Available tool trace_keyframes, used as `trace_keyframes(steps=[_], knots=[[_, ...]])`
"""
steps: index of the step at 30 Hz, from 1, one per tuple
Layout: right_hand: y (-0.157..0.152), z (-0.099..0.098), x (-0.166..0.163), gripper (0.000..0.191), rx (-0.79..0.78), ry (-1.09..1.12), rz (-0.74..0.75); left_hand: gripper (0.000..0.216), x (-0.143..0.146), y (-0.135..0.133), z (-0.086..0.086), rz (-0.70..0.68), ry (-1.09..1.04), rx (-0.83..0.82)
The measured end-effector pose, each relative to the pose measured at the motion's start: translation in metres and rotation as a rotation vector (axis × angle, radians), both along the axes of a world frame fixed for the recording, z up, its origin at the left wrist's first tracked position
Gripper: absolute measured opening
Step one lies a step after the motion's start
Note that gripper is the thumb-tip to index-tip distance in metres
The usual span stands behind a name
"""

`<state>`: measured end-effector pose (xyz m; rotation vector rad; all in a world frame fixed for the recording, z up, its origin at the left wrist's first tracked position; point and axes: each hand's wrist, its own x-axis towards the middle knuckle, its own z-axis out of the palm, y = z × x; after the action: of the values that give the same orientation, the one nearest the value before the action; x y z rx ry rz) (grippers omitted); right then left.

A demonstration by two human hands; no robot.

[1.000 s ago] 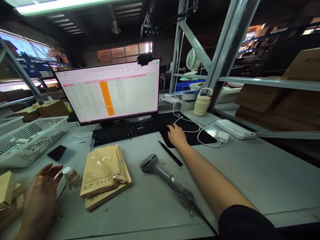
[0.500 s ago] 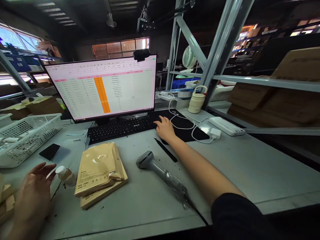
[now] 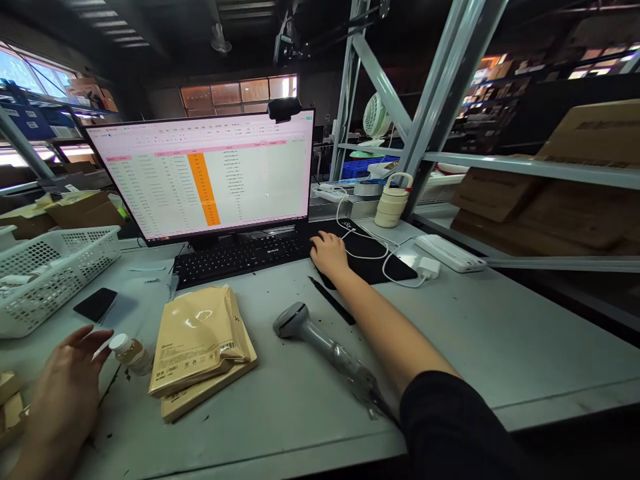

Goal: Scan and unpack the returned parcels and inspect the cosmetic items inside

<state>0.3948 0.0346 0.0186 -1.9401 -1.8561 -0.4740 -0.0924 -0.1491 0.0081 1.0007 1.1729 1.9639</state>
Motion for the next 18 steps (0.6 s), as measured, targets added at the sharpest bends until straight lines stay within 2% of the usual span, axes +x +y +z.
trace_keyframes(steps=[4, 9, 18], knots=[[-0.012, -0.012, 0.021, 0.046, -0.018, 0.044, -0.096, 0.028, 0.004, -0.003, 0.004, -0.028, -0.017, -0.028], [-0.009, -0.021, 0.025, 0.046, -0.026, 0.068, -0.175, 0.029, 0.006, -0.006, 0.004, -0.035, -0.036, -0.013], [-0.007, -0.022, 0.026, 0.044, -0.040, 0.058, -0.186, 0.027, 0.001, -0.001, -0.001, -0.022, -0.027, -0.025]])
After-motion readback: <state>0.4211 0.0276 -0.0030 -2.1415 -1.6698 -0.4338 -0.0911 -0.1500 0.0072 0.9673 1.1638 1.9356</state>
